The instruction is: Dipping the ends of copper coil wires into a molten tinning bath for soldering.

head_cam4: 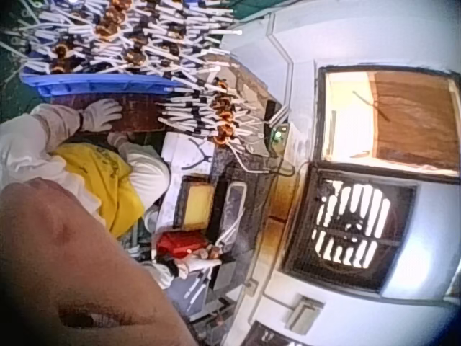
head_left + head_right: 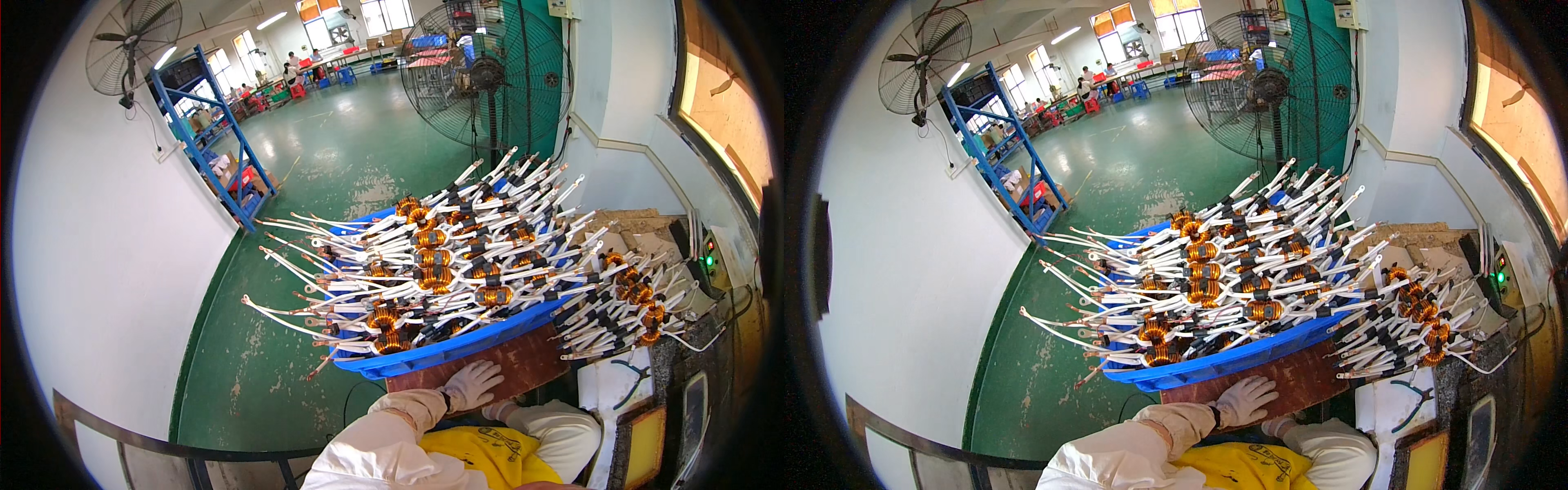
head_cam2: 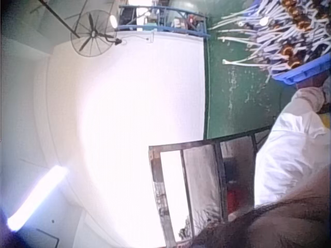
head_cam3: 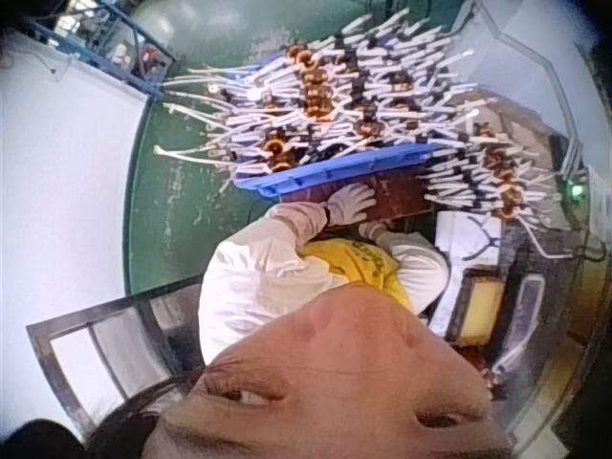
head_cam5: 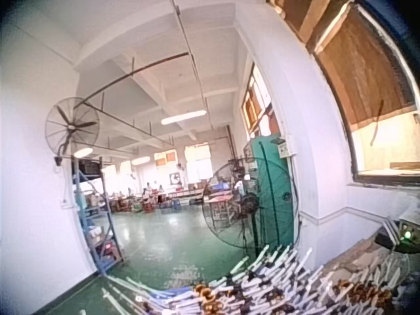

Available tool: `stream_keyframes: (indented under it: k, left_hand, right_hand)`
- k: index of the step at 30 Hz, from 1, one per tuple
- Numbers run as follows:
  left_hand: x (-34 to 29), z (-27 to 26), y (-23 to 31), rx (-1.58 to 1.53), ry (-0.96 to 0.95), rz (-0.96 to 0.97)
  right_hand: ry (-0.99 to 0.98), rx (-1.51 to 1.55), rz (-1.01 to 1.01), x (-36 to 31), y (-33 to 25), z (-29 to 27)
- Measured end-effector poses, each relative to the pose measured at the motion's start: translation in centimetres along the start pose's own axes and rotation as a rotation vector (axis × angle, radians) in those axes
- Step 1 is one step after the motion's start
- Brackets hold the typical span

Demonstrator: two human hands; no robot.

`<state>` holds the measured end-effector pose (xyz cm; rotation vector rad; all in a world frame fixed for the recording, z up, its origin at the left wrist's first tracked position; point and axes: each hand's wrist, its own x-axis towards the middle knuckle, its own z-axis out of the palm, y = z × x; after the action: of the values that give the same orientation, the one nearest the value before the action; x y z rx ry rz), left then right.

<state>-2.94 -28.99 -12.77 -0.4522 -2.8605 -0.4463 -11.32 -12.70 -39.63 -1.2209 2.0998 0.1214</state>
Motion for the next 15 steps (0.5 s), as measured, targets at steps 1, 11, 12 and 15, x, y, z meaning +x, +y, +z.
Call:
stream_keyframes:
  k: [1,11,12,15]
  left_hand:
    - [-0.2,0.0,0.0,0.003,0.002,-0.008]
    - [-0.3,0.2,0.0,0.001,-0.004,-0.012]
    - [-0.2,0.1,0.0,0.002,-0.002,-0.010]
    - [0.3,0.0,0.1,-0.006,-0.008,0.008]
  right_hand:
    - [0.030,-0.018,-0.020,-0.1,-0.4,-0.4]
    - [0.020,0.068,0.046,-1.4,-0.9,-1.7]
    - [0.062,0.067,0.021,-1.4,-0.9,-1.6]
    - [0.109,0.025,0.006,0.1,0.7,0.6]
